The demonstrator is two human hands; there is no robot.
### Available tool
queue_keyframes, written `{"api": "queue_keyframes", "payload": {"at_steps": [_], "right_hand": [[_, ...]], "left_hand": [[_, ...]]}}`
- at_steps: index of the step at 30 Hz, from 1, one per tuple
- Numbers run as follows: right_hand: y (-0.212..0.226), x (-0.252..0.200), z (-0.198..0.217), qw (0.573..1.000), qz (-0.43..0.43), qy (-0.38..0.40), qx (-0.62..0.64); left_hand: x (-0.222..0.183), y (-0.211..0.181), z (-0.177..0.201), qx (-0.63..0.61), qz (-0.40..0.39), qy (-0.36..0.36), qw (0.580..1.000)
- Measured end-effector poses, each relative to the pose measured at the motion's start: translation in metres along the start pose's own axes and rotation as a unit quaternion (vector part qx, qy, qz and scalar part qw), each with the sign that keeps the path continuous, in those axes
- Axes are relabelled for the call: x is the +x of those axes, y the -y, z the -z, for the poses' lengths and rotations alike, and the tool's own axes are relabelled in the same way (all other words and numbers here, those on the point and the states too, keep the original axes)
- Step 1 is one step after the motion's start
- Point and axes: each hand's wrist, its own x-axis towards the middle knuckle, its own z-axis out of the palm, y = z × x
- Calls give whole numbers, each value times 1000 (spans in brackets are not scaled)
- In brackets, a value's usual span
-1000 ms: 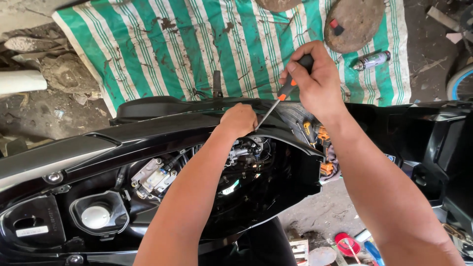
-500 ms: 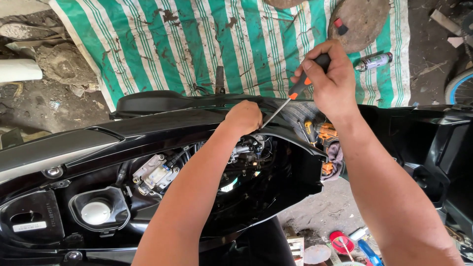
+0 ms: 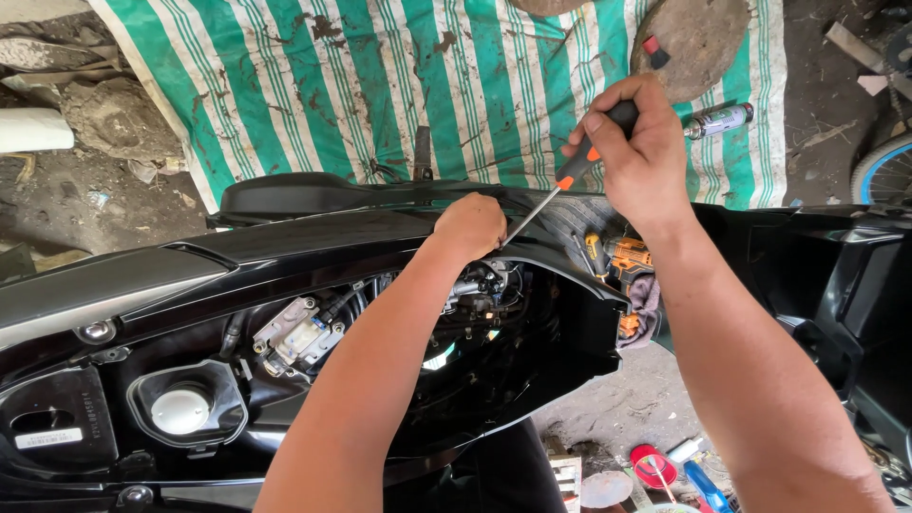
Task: The person is installing a plastic fairing piece onto a motorcycle, including cleaning the part, aligning it, and securing it with a screwdriver.
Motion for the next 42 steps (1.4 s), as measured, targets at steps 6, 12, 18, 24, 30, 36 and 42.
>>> {"api": "queue_keyframes", "payload": {"at_steps": [6,12,18,24,30,36,42], "right_hand": [[7,4,-3,999,-14,-3,-31],[22,2,-16,997,-9,28,-73],[33,-3,-28,991,21,54,-118],[36,-7,-34,988,37,74,-131],[38,-5,-38,987,39,70,-142],[41,-3,-38,988,25,65,-139],[40,-1,-31,987,25,63,-146]], "left_hand": [[1,2,-4,29,-5,-4,1000],[-4,-4,2,81,-13,12,997],[-7,-6,3,81,-12,6,997],[9,5,-11,141,-44,5,989],[12,4,-12,162,-47,18,986],[5,-2,-6,104,-26,9,994],[5,-2,-8,118,-36,7,992]]}}
